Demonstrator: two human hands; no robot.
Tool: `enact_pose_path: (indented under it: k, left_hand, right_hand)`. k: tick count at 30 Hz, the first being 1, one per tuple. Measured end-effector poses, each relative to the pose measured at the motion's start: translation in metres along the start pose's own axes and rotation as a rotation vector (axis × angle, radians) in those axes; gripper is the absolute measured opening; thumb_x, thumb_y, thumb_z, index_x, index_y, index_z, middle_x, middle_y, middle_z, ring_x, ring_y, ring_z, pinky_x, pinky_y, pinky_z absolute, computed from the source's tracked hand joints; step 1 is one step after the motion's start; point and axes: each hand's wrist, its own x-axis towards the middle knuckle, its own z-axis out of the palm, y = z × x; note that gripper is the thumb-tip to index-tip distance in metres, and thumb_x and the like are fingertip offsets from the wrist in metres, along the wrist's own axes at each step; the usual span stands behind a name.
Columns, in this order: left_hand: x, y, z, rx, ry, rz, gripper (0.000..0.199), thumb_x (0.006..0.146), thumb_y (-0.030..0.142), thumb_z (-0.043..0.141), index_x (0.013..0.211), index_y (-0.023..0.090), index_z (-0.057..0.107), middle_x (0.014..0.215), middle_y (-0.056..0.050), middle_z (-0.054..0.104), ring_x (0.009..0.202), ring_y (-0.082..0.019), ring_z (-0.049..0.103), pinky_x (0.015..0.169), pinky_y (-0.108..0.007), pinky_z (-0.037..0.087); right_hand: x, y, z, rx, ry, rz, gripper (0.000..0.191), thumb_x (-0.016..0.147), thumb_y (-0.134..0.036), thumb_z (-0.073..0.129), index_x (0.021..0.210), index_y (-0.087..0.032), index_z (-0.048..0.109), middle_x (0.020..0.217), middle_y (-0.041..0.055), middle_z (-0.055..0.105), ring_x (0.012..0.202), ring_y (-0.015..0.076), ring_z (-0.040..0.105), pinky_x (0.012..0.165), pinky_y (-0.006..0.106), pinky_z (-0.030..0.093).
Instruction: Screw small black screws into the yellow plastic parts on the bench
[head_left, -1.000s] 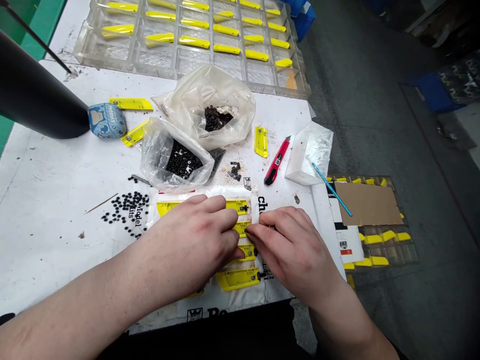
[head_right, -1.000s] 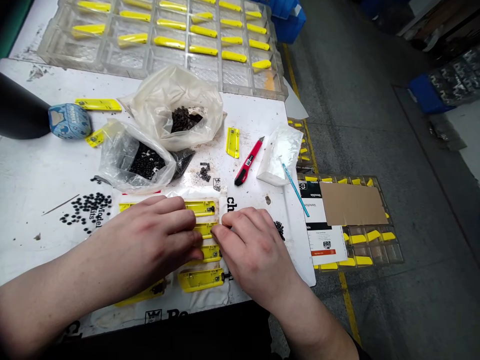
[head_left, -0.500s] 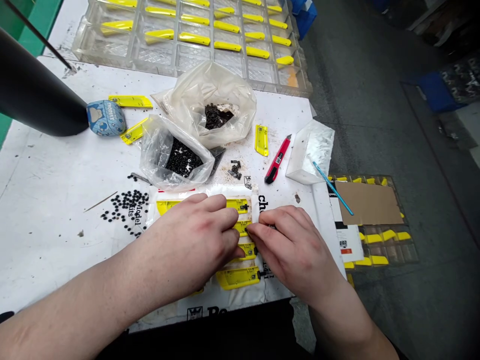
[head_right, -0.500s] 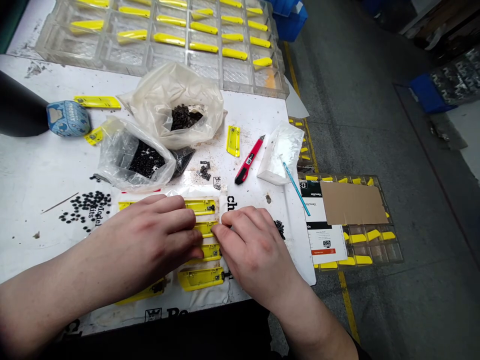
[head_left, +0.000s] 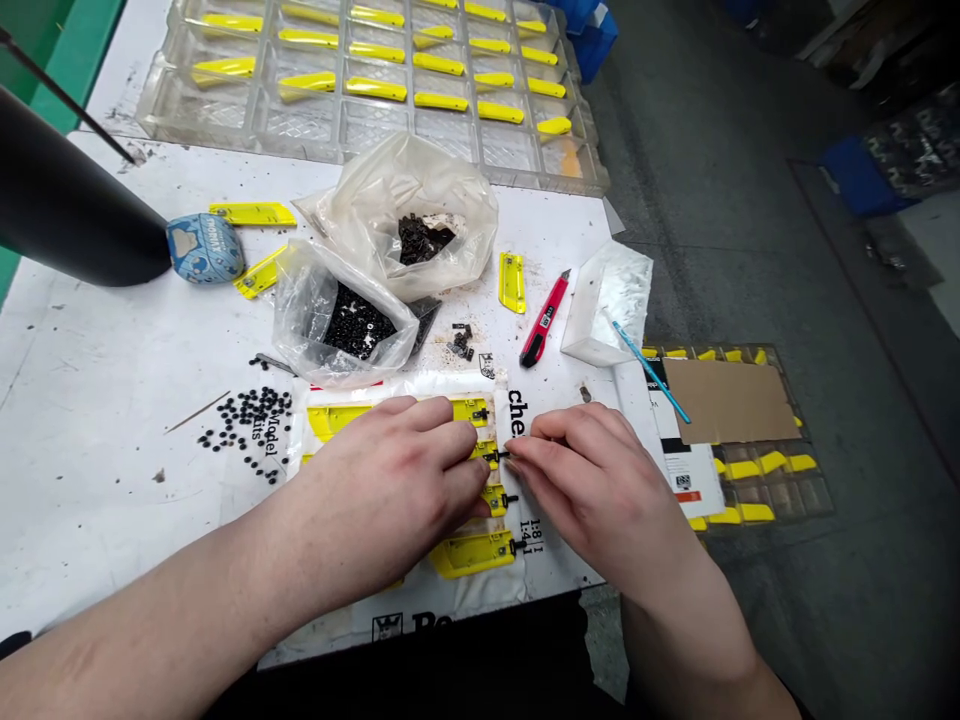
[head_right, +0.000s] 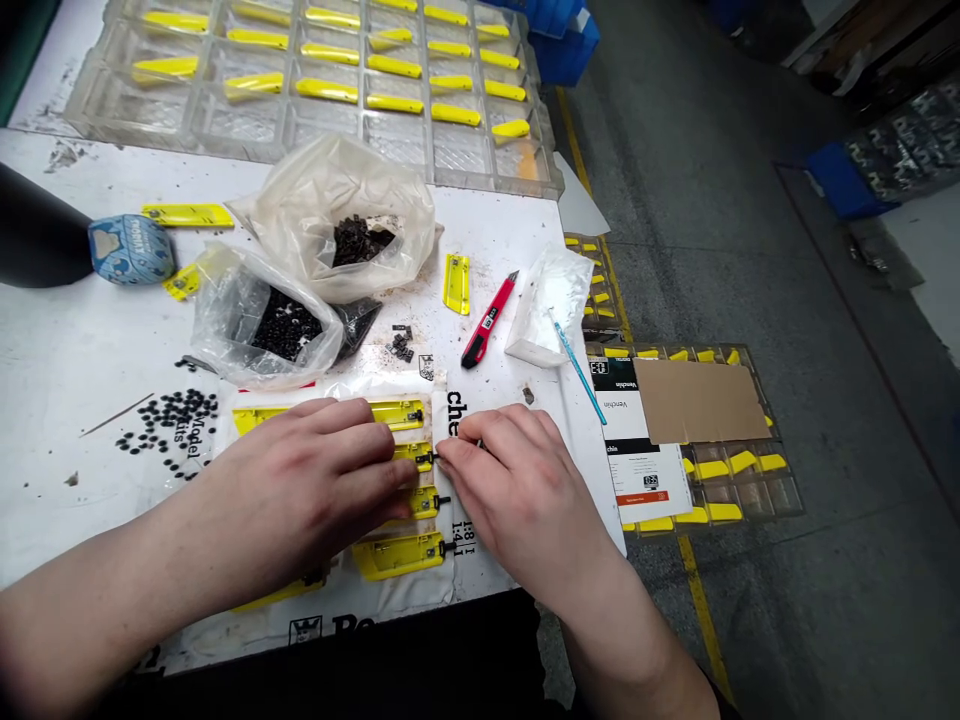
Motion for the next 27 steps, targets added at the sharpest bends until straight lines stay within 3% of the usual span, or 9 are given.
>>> enact_pose_path:
  k: [11,17,22,27]
  left_hand:
    - [0.003,0.001,0.003,0.022,-0.048,-0.024,0.025,0.112,0.041,0.064,0.110,0.020,0.079,0.095,-0.002,0.065,0.089,-0.023,0.054,0.079,-0.041,0.041]
    - [0.004,0.004,-0.002,0.069,-0.090,-0.028,0.022,0.112,0.036,0.062,0.108,0.021,0.077,0.095,-0.003,0.066,0.090,-0.024,0.055,0.077,-0.043,0.039]
    - [0.004,0.009,-0.007,0.081,-0.135,-0.045,0.023,0.112,0.036,0.060,0.106,0.022,0.078,0.096,-0.004,0.068,0.093,-0.026,0.057,0.078,-0.045,0.040]
    - [0.001,0.009,-0.008,0.109,-0.129,-0.033,0.026,0.112,0.038,0.062,0.108,0.020,0.080,0.100,-0.008,0.069,0.098,-0.027,0.060,0.077,-0.044,0.042]
  right_hand:
    - [0.001,0.005,0.004,-0.007,-0.021,0.006,0.007,0.109,-0.013,0.071,0.113,-0.017,0.076,0.110,0.0061,0.070,0.104,0.0246,0.061,0.093,0.042,0.045]
    - [0.000,0.011,0.006,-0.030,-0.051,-0.059,0.010,0.113,-0.012,0.063,0.116,-0.018,0.070,0.114,0.0048,0.070,0.109,0.0253,0.060,0.098,0.043,0.043]
    - [-0.002,0.016,0.014,-0.011,-0.017,-0.123,0.010,0.115,-0.016,0.059,0.119,-0.018,0.068,0.117,0.0068,0.068,0.108,0.0244,0.061,0.100,0.042,0.046]
    - [0.000,0.012,0.019,-0.004,0.051,-0.176,0.021,0.118,-0.025,0.050,0.118,-0.021,0.070,0.115,0.0074,0.069,0.103,0.0231,0.065,0.091,0.039,0.052]
